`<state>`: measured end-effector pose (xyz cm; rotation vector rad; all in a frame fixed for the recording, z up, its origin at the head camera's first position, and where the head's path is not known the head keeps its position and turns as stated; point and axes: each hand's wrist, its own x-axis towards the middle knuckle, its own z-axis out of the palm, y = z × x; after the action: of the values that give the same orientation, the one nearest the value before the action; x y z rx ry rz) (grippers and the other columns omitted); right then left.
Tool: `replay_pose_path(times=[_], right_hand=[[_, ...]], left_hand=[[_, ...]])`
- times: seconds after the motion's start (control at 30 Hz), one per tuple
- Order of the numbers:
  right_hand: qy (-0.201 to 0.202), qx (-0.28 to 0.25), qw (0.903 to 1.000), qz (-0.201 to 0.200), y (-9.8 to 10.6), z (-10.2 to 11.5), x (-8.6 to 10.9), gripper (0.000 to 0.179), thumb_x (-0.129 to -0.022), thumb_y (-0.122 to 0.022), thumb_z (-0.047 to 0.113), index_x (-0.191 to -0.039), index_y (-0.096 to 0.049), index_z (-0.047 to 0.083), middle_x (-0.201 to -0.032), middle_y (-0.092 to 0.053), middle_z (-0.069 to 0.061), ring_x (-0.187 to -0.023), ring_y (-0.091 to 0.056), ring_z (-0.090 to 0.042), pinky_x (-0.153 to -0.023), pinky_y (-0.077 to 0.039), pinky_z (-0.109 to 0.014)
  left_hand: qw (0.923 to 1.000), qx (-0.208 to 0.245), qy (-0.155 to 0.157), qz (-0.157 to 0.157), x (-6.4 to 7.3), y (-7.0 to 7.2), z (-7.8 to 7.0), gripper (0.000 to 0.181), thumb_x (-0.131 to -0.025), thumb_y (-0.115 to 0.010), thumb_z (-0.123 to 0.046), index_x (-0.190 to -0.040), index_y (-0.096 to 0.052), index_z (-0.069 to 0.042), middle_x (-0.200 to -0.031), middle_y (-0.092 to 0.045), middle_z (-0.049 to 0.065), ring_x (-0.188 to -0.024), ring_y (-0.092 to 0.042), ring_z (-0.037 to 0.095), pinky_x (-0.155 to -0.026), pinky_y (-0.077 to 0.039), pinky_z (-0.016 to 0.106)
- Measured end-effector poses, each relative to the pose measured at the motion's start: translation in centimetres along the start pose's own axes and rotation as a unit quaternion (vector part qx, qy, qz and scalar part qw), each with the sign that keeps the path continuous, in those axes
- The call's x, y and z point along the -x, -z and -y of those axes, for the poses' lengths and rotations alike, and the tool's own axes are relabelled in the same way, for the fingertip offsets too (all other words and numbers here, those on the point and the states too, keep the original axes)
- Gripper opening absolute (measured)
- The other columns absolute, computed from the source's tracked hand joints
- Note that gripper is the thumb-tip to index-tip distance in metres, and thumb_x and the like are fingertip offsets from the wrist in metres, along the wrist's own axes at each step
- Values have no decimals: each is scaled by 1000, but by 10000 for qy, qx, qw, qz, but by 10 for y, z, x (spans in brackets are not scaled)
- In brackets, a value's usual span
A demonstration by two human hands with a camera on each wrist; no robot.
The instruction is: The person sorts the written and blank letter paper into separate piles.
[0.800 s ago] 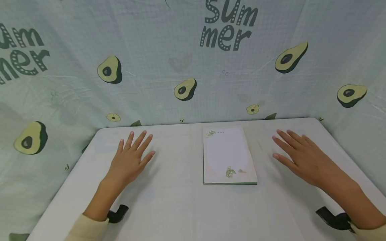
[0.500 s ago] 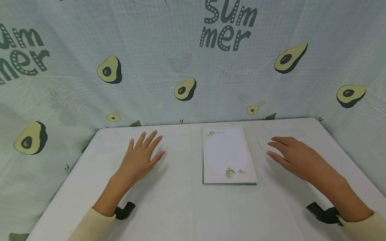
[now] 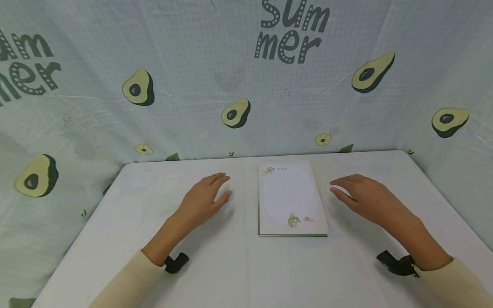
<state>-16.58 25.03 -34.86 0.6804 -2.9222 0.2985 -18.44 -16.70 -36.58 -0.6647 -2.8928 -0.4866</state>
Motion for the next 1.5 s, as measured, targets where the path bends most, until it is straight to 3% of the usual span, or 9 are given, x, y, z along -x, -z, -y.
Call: replay_pose_path(times=[0.13,0.23,0.33,0.5,0.67,0.9,1.23,1.5], right_hand=[[-21,-217,9997,-70,-4,-2,-3,31,-102,-64,21,-124,-70,0,-120,-71,-20,-114,-64,-41,-95,-54,-59],[-72,-553,9984,-87,-7,-5,-6,28,-101,-64,17,-122,-70,-1,-113,-73,-17,-106,-68,-37,-88,-58,-54],[-200,-950,9953,7,-10,-7,-9,27,-101,-64,16,-121,-71,-1,-108,-74,-12,-98,-69,-32,-81,-61,-48],[-390,-1396,9894,128,-20,-13,-16,22,-100,-66,15,-117,-73,2,-102,-75,-7,-93,-68,-25,-77,-60,-42],[-608,-1823,9810,274,-32,-20,-23,19,-99,-67,13,-114,-73,3,-100,-75,-6,-90,-68,-22,-74,-57,-36],[-1110,-2467,9600,722,-38,-25,-32,26,-99,-66,16,-119,-70,1,-98,-75,-6,-79,-66,-16,-68,-56,-31],[-1169,-2762,9488,996,-45,-35,-52,28,-98,-69,17,-120,-70,-1,-98,-74,-6,-84,-69,-15,-71,-58,-28],[-1598,-3197,9255,1250,-51,-39,-65,35,-98,-71,20,-122,-69,-5,-101,-75,-9,-88,-71,-14,-75,-61,-28]], left_hand=[[9974,528,324,364,-6,-5,-7,48,-105,-55,-38,-146,-54,-12,-149,-53,8,-137,-50,32,-107,-48,57],[9910,1034,511,683,-10,-9,-10,48,-105,-55,-39,-147,-53,-15,-151,-52,5,-137,-50,30,-109,-47,55],[9829,1512,541,899,-15,-13,-12,48,-105,-56,-38,-146,-54,-13,-149,-54,5,-132,-55,29,-107,-49,51],[9726,1972,495,1130,-23,-19,-17,43,-105,-57,-32,-141,-58,-9,-137,-63,6,-117,-63,25,-95,-57,44],[9681,2114,446,1269,-32,-29,-21,37,-104,-59,-28,-134,-62,-7,-119,-70,6,-102,-67,20,-85,-59,36],[9571,2513,716,1251,-44,-35,-25,34,-104,-61,-25,-130,-65,-5,-117,-70,8,-93,-70,17,-78,-59,32],[9540,2522,771,1429,-67,-41,-18,35,-102,-64,-22,-130,-64,1,-113,-69,11,-81,-69,16,-69,-58,27],[9545,2337,747,1696,-86,-48,-12,36,-102,-66,-22,-129,-66,1,-107,-69,9,-78,-66,14,-67,-57,25]])
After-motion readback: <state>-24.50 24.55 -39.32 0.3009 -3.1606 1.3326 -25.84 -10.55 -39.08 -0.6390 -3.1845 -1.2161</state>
